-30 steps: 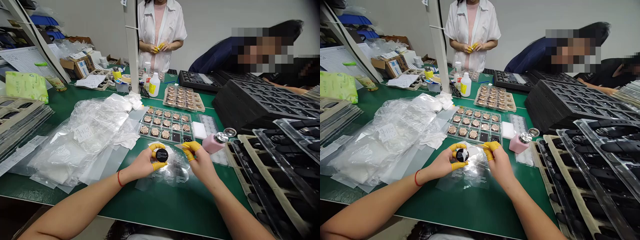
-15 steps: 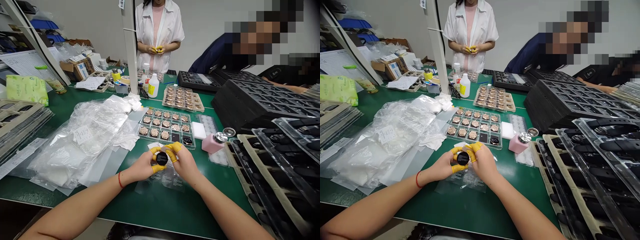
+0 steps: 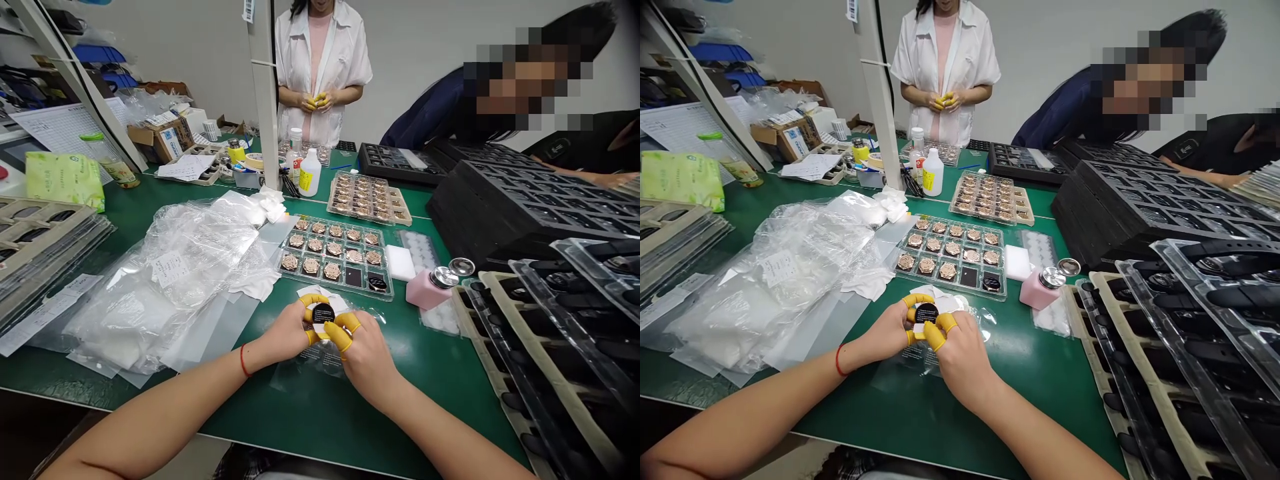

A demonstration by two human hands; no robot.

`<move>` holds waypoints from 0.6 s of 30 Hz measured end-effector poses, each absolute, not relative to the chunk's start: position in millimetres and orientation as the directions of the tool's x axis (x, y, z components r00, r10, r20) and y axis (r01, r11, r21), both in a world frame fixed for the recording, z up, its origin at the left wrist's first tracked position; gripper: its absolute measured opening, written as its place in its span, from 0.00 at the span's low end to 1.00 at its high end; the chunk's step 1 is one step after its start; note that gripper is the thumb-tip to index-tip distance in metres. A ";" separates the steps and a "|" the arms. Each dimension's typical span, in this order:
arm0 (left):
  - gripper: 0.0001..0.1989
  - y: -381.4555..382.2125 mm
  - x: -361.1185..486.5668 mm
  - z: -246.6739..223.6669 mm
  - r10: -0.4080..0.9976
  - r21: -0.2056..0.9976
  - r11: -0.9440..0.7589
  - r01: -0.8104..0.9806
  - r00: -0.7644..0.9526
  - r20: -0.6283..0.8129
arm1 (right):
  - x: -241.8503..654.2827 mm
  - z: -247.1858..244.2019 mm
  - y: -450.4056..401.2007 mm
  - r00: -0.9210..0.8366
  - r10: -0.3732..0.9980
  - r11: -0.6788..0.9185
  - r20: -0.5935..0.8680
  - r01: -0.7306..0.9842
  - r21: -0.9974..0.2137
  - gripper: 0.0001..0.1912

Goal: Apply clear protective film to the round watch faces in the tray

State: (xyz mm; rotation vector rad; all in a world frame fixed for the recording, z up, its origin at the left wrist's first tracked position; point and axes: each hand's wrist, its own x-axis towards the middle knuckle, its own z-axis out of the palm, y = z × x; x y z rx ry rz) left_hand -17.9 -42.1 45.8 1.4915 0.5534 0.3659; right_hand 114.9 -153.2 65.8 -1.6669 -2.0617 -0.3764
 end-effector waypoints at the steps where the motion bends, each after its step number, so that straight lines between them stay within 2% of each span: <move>1: 0.28 -42.0 -17.6 46.6 0.559 0.993 0.066 0.100 0.820 -0.119 | 114.6 65.5 -154.2 -0.160 0.846 0.233 0.508 0.969 -0.082 0.13; 3: 0.28 -42.2 -17.1 50.3 0.576 0.994 0.061 0.095 0.810 -0.112 | 116.5 65.7 -155.8 -0.151 0.852 0.253 0.501 0.957 -0.141 0.14; 5: 0.27 -42.5 -17.1 55.8 0.590 0.994 0.046 0.096 0.801 -0.104 | 125.1 66.2 -156.1 -0.087 0.859 0.249 0.504 0.932 -0.264 0.14; 7: 0.27 -42.6 -17.6 60.9 0.602 0.993 0.036 0.109 0.791 -0.109 | 141.8 65.4 -154.8 0.091 0.884 0.134 0.458 0.891 -0.434 0.15; 9: 0.27 -42.3 -18.2 64.0 0.600 0.991 0.033 0.133 0.790 -0.126 | 163.1 62.0 -151.6 0.274 0.913 -0.068 0.303 0.833 -0.549 0.17; 10: 0.27 -42.1 -18.4 64.5 0.592 0.989 0.035 0.144 0.794 -0.137 | 173.0 59.3 -149.6 0.327 0.922 -0.167 0.205 0.818 -0.551 0.17; 12: 0.27 -41.8 -18.3 63.9 0.576 0.986 0.034 0.166 0.803 -0.155 | 185.4 53.4 -145.6 0.366 0.927 -0.289 0.076 0.830 -0.477 0.16; 14: 0.27 -42.3 -17.5 62.0 0.563 0.983 0.025 0.182 0.810 -0.165 | 183.0 49.5 -142.5 0.373 0.925 -0.300 0.076 0.838 -0.456 0.16; 16: 0.27 -43.8 -16.5 60.1 0.537 0.983 0.004 0.184 0.829 -0.158 | 167.3 49.3 -139.5 0.350 0.932 -0.227 0.100 0.774 -0.591 0.18; 18: 0.29 -45.5 -15.8 58.7 0.509 0.984 -0.012 0.177 0.848 -0.147 | 148.8 52.1 -133.3 0.276 0.959 -0.137 0.057 0.632 -0.763 0.21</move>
